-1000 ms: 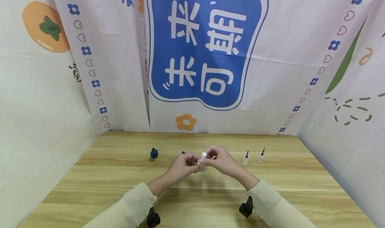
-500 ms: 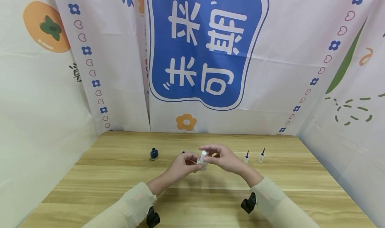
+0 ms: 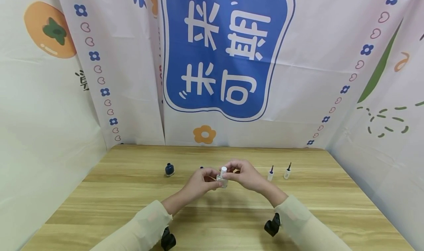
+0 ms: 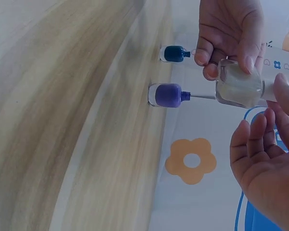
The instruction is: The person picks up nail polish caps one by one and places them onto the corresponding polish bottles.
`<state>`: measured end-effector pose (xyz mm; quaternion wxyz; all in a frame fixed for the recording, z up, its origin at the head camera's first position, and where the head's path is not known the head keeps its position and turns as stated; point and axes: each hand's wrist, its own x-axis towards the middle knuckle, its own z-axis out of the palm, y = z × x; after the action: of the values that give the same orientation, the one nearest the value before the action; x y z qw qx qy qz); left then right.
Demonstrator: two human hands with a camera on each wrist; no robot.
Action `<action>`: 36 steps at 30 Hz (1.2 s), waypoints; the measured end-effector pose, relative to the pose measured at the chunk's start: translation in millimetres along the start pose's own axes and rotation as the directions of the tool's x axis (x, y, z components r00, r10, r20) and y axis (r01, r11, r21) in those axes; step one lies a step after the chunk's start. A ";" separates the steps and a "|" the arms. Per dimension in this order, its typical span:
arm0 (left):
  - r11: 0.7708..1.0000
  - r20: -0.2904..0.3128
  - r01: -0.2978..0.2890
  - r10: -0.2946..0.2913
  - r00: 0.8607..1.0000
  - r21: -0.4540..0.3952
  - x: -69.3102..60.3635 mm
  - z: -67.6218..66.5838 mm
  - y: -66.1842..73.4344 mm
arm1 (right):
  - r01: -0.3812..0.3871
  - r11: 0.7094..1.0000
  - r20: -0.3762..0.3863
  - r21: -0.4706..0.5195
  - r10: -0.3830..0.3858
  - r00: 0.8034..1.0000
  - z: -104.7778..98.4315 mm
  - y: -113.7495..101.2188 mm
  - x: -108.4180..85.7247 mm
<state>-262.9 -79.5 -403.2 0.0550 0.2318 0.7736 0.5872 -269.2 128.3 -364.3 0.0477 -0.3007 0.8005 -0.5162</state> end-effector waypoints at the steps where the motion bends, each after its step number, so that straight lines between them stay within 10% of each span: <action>1: 1.000 0.001 -0.001 0.001 1.000 -0.001 -0.1 0.2 0.1 | -0.005 1.000 -0.008 0.002 0.005 1.000 0.6 -3.7 -0.9; 19: 1.000 0.006 -0.023 0.023 1.000 0.008 -1.5 1.3 1.0 | -0.067 0.998 -0.054 0.011 0.067 0.996 5.6 -21.4 -6.9; 36: 1.000 -0.003 -0.008 0.008 1.000 0.014 0.0 1.7 -0.1 | 0.049 0.999 0.093 -0.006 -0.048 0.995 -9.2 10.5 2.7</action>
<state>-262.3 -78.0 -403.8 0.0497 0.2343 0.7768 0.5824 -279.5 137.3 -368.4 0.0711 -0.3439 0.7921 -0.4993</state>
